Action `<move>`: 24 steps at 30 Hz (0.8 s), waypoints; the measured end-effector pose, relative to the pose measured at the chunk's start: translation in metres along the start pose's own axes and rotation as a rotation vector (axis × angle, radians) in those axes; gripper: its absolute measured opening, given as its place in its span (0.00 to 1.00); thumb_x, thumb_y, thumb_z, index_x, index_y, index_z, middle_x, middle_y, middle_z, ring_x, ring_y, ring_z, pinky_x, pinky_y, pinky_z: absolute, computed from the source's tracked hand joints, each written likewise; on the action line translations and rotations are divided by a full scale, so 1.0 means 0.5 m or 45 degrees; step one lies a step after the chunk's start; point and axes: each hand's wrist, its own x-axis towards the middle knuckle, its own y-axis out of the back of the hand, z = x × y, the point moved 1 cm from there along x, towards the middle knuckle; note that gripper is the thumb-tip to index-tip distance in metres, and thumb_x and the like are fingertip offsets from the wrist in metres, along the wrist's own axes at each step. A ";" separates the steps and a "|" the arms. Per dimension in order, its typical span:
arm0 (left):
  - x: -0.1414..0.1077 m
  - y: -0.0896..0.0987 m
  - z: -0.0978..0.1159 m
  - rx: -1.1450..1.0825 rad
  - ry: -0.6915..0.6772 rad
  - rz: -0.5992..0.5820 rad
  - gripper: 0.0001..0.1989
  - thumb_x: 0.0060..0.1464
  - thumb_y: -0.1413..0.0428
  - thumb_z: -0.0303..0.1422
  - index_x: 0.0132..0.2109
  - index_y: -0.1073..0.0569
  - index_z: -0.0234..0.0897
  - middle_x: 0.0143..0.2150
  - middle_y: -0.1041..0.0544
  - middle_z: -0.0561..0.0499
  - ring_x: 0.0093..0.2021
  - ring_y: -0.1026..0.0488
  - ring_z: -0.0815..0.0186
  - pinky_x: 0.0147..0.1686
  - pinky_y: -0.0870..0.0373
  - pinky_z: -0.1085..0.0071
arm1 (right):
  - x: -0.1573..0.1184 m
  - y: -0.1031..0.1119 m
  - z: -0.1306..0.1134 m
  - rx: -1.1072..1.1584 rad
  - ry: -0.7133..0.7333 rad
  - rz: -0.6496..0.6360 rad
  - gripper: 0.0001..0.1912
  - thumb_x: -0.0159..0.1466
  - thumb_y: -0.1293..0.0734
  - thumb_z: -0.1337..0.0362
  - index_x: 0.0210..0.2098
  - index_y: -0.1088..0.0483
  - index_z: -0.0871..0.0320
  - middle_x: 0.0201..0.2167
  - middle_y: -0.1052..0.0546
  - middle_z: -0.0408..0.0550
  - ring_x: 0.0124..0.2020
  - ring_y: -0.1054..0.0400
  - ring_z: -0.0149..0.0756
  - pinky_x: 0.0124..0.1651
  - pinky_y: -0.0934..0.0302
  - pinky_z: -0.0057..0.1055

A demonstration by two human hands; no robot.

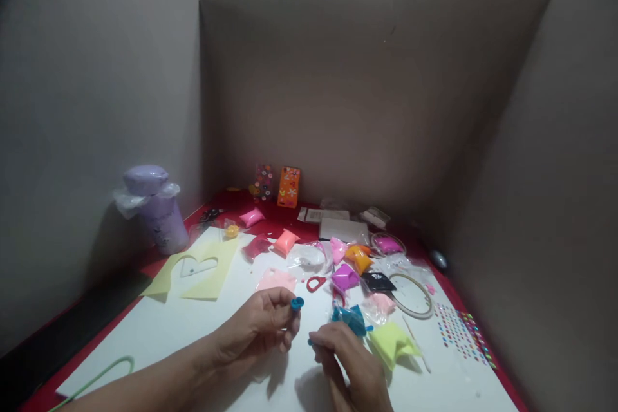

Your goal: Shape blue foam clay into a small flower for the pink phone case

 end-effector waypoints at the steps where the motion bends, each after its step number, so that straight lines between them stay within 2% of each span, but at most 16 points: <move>1: 0.000 -0.001 0.000 -0.010 0.001 0.003 0.11 0.48 0.39 0.32 0.34 0.31 0.30 0.26 0.27 0.48 0.21 0.32 0.73 0.21 0.37 0.78 | 0.006 0.001 -0.004 -0.003 -0.007 -0.011 0.11 0.63 0.42 0.74 0.42 0.34 0.57 0.31 0.29 0.48 0.30 0.32 0.32 0.31 0.36 0.26; 6: -0.001 -0.002 -0.006 -0.052 -0.020 -0.004 0.10 0.50 0.40 0.33 0.35 0.30 0.29 0.28 0.27 0.47 0.22 0.33 0.73 0.22 0.37 0.78 | 0.051 0.017 -0.024 -0.048 -0.002 -0.193 0.09 0.62 0.40 0.74 0.39 0.35 0.56 0.31 0.29 0.47 0.30 0.32 0.31 0.32 0.36 0.24; 10: 0.004 -0.006 -0.005 -0.067 -0.065 0.011 0.09 0.51 0.41 0.33 0.33 0.29 0.28 0.29 0.27 0.46 0.22 0.32 0.74 0.22 0.37 0.78 | 0.076 0.024 -0.016 -0.025 -0.091 -0.274 0.06 0.63 0.40 0.71 0.37 0.33 0.56 0.29 0.29 0.45 0.29 0.33 0.31 0.32 0.37 0.25; 13: 0.008 -0.016 0.007 -0.058 -0.147 0.083 0.09 0.49 0.40 0.32 0.34 0.28 0.27 0.30 0.27 0.46 0.24 0.32 0.73 0.22 0.37 0.79 | 0.084 0.021 -0.004 0.039 -0.193 -0.194 0.04 0.63 0.39 0.69 0.34 0.33 0.57 0.28 0.29 0.45 0.28 0.33 0.30 0.31 0.37 0.24; 16: 0.009 -0.033 0.024 -0.030 -0.175 0.126 0.10 0.47 0.39 0.31 0.33 0.29 0.28 0.25 0.29 0.49 0.23 0.33 0.73 0.22 0.36 0.78 | 0.092 0.014 0.000 0.090 -0.242 -0.131 0.04 0.63 0.39 0.68 0.32 0.34 0.57 0.28 0.29 0.45 0.28 0.34 0.30 0.31 0.37 0.24; 19: 0.006 -0.051 0.039 -0.003 -0.199 0.173 0.11 0.44 0.37 0.31 0.33 0.29 0.29 0.25 0.29 0.50 0.24 0.33 0.72 0.23 0.36 0.77 | 0.100 0.006 -0.005 0.111 -0.207 -0.103 0.03 0.62 0.38 0.69 0.32 0.34 0.58 0.28 0.30 0.45 0.28 0.34 0.30 0.31 0.38 0.24; 24: 0.005 -0.062 0.037 0.043 -0.268 0.267 0.12 0.41 0.36 0.32 0.31 0.29 0.30 0.25 0.29 0.51 0.23 0.33 0.72 0.23 0.35 0.76 | 0.099 -0.012 -0.011 0.067 -0.077 0.051 0.04 0.62 0.38 0.71 0.31 0.33 0.58 0.26 0.31 0.45 0.28 0.35 0.30 0.31 0.40 0.26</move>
